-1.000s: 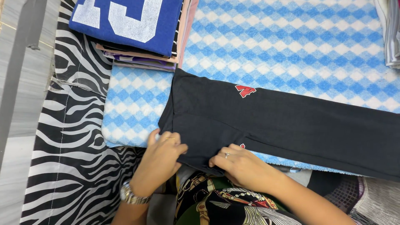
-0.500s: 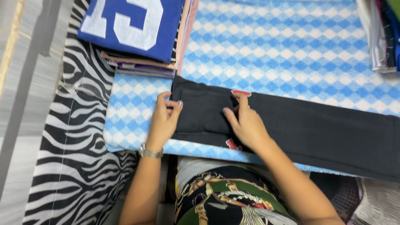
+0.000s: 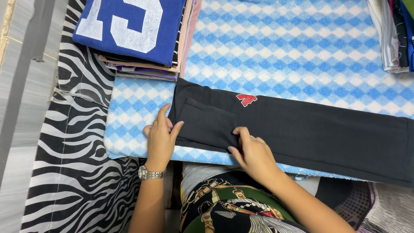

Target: The person folds a green t-shirt and a black t-shirt on a blue-and-white checkered cloth. They smooth each shirt, fold sleeves and sides, then fold the body into a compact rectangle and place it on a growing stack of folded clothes.

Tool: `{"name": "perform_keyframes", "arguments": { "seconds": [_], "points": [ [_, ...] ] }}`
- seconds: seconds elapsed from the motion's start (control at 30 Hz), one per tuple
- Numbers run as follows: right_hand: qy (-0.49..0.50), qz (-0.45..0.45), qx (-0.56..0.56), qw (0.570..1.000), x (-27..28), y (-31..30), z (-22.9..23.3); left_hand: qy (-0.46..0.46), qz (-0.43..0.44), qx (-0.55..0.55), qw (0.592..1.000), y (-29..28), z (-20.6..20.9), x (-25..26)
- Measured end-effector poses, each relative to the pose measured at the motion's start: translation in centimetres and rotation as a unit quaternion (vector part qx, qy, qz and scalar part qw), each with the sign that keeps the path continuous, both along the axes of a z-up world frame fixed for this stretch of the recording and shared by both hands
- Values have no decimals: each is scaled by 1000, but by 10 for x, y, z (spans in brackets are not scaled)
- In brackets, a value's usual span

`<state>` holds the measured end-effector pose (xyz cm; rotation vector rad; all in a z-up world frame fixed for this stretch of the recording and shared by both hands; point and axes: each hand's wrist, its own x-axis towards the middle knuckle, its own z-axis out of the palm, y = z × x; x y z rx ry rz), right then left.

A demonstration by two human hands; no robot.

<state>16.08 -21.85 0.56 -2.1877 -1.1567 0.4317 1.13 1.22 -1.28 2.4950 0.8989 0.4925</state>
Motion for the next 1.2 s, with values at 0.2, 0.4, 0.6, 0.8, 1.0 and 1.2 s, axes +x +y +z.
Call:
{"name": "perform_keyframes", "arguments": {
  "seconds": [0.2, 0.4, 0.6, 0.8, 1.0, 1.2],
  "points": [
    [-126, 16, 77, 989, -2, 8, 8, -71, -63, 10, 995, -26, -2, 16],
    [-226, 139, 7, 964, -8, 41, -22, 97, -94, 109, 985, -38, -9, 53],
    [-204, 167, -12, 964, -6, 33, -38, 118, -27, 31, 992, -21, -19, 42],
    [-107, 143, 1, 984, -11, 30, -20, 83, 122, 37, 988, -12, 6, 2],
    [448, 45, 150, 880, 1, 88, -40, 193, 147, -76, 967, -5, 15, -26],
    [571, -10, 29, 820, 27, 132, -65, -8, 79, -96, 992, -34, 12, -8]
  ]
}}
